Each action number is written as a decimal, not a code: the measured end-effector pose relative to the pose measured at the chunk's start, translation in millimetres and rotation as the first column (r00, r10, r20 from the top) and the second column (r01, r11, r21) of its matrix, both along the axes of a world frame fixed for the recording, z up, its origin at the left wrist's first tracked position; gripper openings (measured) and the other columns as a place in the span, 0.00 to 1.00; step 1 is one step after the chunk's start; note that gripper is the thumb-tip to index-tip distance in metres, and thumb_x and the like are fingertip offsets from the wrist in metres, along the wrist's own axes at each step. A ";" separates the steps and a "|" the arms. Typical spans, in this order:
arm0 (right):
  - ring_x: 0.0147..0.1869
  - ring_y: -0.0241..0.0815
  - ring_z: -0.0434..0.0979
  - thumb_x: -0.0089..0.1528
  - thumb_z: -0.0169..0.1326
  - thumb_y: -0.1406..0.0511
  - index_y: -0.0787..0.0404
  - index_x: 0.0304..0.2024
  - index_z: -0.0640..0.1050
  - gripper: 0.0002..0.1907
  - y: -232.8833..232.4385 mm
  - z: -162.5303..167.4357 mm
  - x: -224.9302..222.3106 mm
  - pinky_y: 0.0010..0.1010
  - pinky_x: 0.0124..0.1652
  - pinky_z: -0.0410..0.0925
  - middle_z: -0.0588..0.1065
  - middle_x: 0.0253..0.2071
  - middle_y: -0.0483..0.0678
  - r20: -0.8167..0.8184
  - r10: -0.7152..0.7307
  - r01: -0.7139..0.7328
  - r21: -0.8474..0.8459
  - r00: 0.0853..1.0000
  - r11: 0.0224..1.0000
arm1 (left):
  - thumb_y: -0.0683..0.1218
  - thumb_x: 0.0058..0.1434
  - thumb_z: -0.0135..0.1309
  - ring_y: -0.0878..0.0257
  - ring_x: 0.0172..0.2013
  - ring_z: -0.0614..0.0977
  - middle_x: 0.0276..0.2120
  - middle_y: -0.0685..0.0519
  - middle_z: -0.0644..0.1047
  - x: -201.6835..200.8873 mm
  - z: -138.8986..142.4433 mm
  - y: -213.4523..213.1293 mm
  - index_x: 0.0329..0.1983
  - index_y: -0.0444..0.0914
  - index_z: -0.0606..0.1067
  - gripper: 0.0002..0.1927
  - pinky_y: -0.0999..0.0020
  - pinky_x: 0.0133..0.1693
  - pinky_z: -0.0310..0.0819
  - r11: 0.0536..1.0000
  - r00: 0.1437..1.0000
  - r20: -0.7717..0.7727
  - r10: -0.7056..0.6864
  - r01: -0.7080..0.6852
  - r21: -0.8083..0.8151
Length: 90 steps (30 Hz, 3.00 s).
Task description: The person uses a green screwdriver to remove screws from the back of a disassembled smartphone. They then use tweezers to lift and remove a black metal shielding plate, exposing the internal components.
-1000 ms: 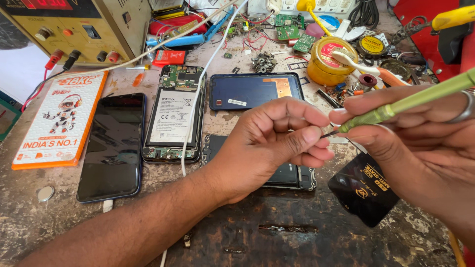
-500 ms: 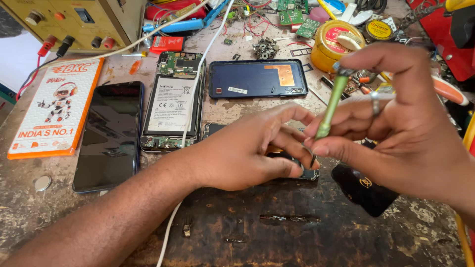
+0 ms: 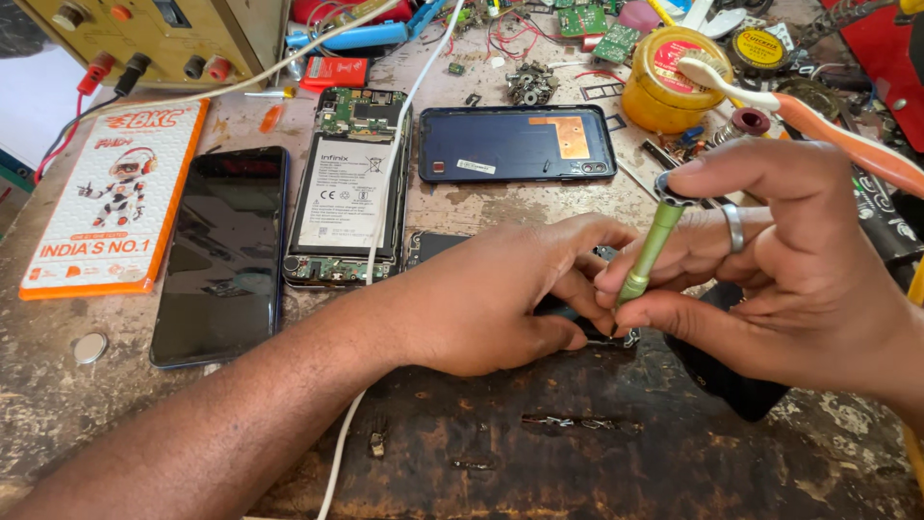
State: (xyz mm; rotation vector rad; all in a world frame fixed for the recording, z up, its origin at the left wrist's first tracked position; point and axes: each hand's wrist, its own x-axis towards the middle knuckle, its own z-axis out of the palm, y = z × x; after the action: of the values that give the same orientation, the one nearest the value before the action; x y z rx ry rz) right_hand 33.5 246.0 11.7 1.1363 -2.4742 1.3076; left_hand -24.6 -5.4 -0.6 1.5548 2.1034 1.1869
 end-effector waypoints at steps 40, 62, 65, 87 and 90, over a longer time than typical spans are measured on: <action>0.43 0.44 0.85 0.52 0.67 0.68 0.57 0.42 0.61 0.27 -4.2 4.6 21.0 0.30 0.38 0.81 0.77 0.33 0.48 -0.298 -0.316 0.353 0.080 0.901 0.932 | 0.42 0.53 0.63 0.49 0.37 0.85 0.33 0.46 0.83 -46.6 -16.3 36.4 0.38 0.40 0.82 0.09 0.53 0.40 0.78 0.882 0.827 -0.308 0.470 -0.425 0.204; 0.46 0.43 0.87 0.58 0.62 0.72 0.56 0.51 0.58 0.28 6.5 -15.2 30.3 0.26 0.41 0.81 0.78 0.49 0.59 -0.171 -0.159 0.165 0.021 0.972 0.986 | 0.49 0.59 0.58 0.48 0.39 0.82 0.34 0.49 0.79 -40.5 -19.3 45.3 0.32 0.42 0.79 0.06 0.49 0.38 0.73 0.861 0.799 -0.327 0.504 -0.497 0.113; 0.48 0.44 0.86 0.57 0.65 0.72 0.57 0.56 0.58 0.33 2.4 -15.3 28.6 0.29 0.46 0.81 0.74 0.44 0.54 -0.282 -0.136 0.141 -0.001 0.950 0.990 | 0.47 0.64 0.56 0.46 0.38 0.81 0.34 0.48 0.79 -43.2 -22.1 45.3 0.36 0.39 0.76 0.06 0.48 0.38 0.72 0.863 0.807 -0.308 0.504 -0.459 0.210; 0.43 0.44 0.86 0.57 0.62 0.77 0.53 0.59 0.56 0.37 -15.0 -5.0 27.5 0.28 0.39 0.85 0.82 0.39 0.54 -0.227 -0.108 0.119 0.039 0.968 0.992 | 0.44 0.65 0.60 0.74 0.29 0.82 0.27 0.58 0.81 -50.6 -26.9 46.6 0.41 0.37 0.77 0.07 0.74 0.34 0.79 0.863 0.927 0.242 0.288 -0.361 0.353; 0.40 0.47 0.88 0.62 0.59 0.78 0.55 0.60 0.51 0.36 -14.7 16.5 19.0 0.27 0.30 0.76 0.84 0.43 0.60 0.073 -0.283 0.291 -0.157 0.956 0.944 | 0.43 0.71 0.57 0.71 0.39 0.80 0.37 0.56 0.80 -55.2 -18.6 43.8 0.53 0.37 0.74 0.10 0.72 0.45 0.78 0.834 0.931 0.356 -0.080 -0.134 0.536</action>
State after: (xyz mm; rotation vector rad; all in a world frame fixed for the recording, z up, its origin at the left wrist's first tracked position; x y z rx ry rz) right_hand 52.5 231.3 28.2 0.6817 -2.3952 1.4339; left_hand -79.8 38.4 -19.3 1.3489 1.6160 2.0542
